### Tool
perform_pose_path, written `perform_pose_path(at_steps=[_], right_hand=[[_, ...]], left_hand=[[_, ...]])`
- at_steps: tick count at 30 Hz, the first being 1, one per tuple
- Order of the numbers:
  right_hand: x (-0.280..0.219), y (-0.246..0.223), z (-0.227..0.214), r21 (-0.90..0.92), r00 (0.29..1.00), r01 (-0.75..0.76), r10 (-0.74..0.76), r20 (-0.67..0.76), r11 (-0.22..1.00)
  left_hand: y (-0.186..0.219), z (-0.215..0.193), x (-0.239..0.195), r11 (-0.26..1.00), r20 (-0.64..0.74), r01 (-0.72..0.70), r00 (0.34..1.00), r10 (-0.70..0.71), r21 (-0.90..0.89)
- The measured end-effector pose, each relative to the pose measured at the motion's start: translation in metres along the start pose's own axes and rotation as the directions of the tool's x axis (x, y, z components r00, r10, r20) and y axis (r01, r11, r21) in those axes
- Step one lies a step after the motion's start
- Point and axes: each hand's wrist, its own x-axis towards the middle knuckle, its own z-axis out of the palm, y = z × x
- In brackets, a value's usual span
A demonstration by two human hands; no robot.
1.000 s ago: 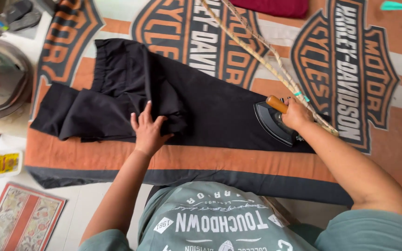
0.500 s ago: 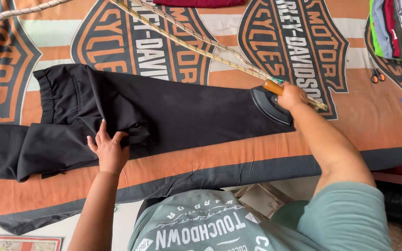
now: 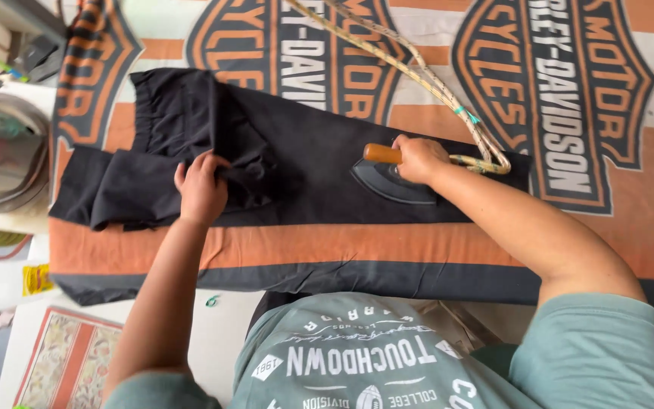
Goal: Ironing and folding a pair of black pants on an ironing board.
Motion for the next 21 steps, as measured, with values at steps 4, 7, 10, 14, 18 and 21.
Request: perform_pose_path(at_steps=[4,7,10,14,18,21], right_hand=[[-0.001,-0.061,0.01,-0.015,0.996,0.083,-0.083,0.036,0.996],[0.001,-0.11,0.011,0.015,0.988,0.151,-0.152,0.031,0.988],[0.002,-0.162,0.014,-0.026,0.977,0.21,-0.209,0.042,0.977],[0.003,-0.224,0.022,0.015,0.941,0.32,-0.32,0.106,0.947],[0.016,-0.285,0.053,-0.009,0.936,0.343,-0.342,0.08,0.939],[0.014,-0.31,0.074,-0.082,0.894,0.448,-0.446,0.041,0.89]], left_hand=[[-0.013,-0.013,0.051,0.996,0.1,0.065,0.993,-0.058,-0.066],[-0.016,-0.026,0.078,0.998,0.117,0.069,0.991,-0.069,0.003],[-0.013,-0.031,0.106,0.998,0.106,0.064,0.992,-0.064,0.002],[0.019,-0.098,0.111,0.97,0.188,0.094,0.981,-0.052,-0.223],[-0.004,-0.109,0.132,0.99,0.161,-0.002,0.987,0.025,-0.142],[-0.008,-0.118,0.135,0.996,0.201,-0.018,0.979,0.034,-0.084]])
